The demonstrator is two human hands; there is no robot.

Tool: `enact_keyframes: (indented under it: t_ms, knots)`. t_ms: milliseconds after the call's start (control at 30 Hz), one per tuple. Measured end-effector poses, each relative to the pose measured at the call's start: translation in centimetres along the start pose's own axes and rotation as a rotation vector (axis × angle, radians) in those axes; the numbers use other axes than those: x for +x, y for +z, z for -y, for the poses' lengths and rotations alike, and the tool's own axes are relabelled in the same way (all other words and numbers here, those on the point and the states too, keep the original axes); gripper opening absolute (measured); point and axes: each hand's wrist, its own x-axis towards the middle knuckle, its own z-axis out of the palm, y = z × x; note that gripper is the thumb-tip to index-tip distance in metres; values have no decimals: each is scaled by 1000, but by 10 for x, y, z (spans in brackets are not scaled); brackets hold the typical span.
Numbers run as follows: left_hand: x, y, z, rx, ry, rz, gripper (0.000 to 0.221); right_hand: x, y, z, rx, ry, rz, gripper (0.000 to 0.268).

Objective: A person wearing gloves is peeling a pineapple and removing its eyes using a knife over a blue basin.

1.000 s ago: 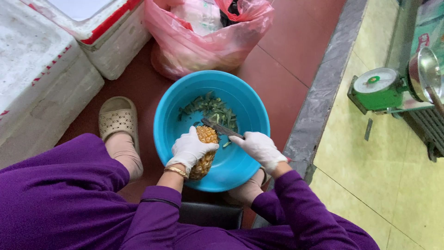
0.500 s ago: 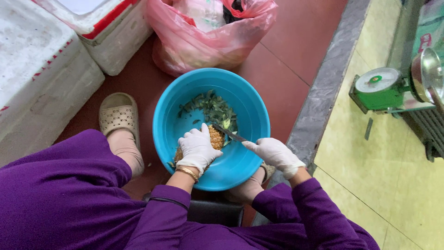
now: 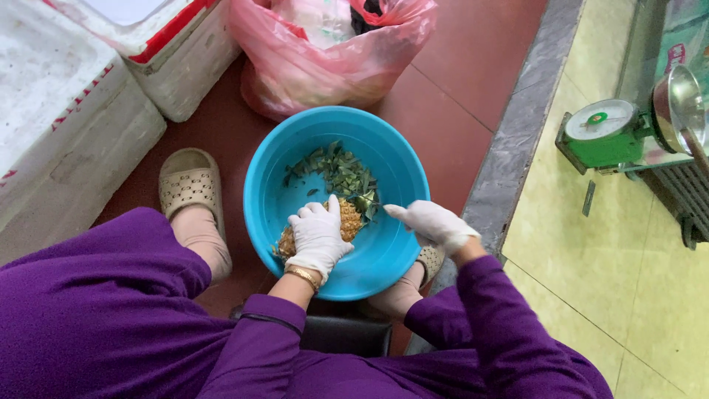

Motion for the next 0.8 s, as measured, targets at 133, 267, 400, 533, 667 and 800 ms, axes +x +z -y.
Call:
enact_keyframes:
  t_ms: [133, 267, 400, 533, 667, 800]
  knots:
    - [6, 11, -1, 7, 10, 4, 116, 15, 8, -35, 21, 68, 121, 82]
    - [3, 15, -5, 29, 20, 0, 114, 39, 15, -26, -85, 18, 115, 86]
    - [-4, 21, -11, 49, 78, -38, 115, 87, 32, -10, -255, -86, -25, 74]
    - [-12, 10, -9, -29, 60, 15, 113, 11, -6, 32, -29, -62, 10, 80]
    - [-6, -9, 8, -92, -10, 46, 115, 0, -8, -4, 202, -7, -51, 78]
    - [-3, -18, 18, -162, -50, 98, 115, 2, 8, -38, 310, 61, 19, 91]
